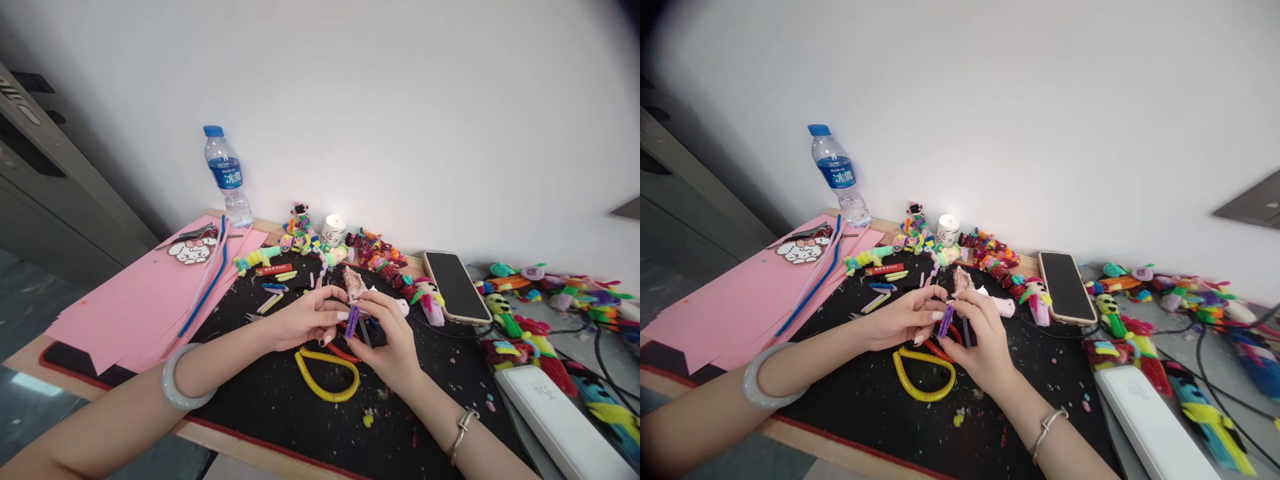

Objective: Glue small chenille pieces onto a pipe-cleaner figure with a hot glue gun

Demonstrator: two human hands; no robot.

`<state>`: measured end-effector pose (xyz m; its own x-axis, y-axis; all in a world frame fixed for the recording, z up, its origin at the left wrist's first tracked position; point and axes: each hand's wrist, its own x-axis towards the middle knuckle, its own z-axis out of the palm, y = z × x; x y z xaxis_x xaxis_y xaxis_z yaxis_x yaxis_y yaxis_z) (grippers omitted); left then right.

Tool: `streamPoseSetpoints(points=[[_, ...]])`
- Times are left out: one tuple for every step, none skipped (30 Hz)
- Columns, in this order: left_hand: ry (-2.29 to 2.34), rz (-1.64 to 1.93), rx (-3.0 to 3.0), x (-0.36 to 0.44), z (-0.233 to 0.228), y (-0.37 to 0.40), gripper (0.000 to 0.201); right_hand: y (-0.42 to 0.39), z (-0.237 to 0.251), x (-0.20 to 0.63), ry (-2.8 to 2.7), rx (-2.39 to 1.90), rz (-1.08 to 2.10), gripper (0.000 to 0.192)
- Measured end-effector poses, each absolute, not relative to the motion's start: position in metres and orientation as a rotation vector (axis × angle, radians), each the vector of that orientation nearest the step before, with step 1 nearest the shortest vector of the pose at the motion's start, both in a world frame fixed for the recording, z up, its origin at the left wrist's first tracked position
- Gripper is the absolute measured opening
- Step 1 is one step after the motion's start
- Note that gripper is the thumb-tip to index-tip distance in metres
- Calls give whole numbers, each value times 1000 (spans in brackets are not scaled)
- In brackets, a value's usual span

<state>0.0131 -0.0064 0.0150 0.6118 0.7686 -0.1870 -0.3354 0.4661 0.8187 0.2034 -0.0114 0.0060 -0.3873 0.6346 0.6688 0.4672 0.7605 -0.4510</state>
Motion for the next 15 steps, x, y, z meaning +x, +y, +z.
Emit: streamPoseSetpoints(points=[[605, 734, 836, 13, 15, -6, 29, -12, 6, 204, -2045, -833, 233, 36], [620, 748, 845, 13, 15, -6, 30, -12, 7, 205, -2037, -843, 233, 36], [640, 770, 859, 12, 14, -5, 29, -12, 7, 206, -2030, -856, 234, 37], [667, 804, 882, 11, 14, -4, 28, -12, 7, 207, -2024, -868, 235, 37], [705, 848, 922, 11, 13, -2, 26, -12, 6, 208, -2018, -880, 236, 37], [756, 899, 983, 9, 12, 0, 24, -11, 6, 209, -2014, -890, 238, 37], [829, 955, 1072, 8, 11, 2, 21, -11, 6, 210, -2011, -896, 240, 37], [922, 1000, 1190, 5, 11, 4, 19, -10, 5, 210, -2008, -899, 244, 37], [1050, 1047, 1340, 2, 12, 7, 17, -10, 5, 210, -2008, -901, 250, 37], [1205, 1091, 1508, -1, 12, 9, 14, -10, 5, 211, -2009, -902, 258, 37], [1349, 1085, 1688, -5, 14, 11, 11, -10, 4, 211, -2010, -903, 265, 38], [1486, 1052, 1847, -9, 15, 13, 11, -9, 4, 211, -2010, -902, 270, 38], [1604, 1004, 1977, -14, 17, 15, 13, -9, 4, 211, -2009, -903, 275, 38], [1707, 944, 2081, -19, 19, 16, 15, -9, 4, 211, -2009, -905, 279, 38], [1805, 869, 2149, -23, 21, 17, 16, -9, 4, 211, -2007, -911, 281, 38]])
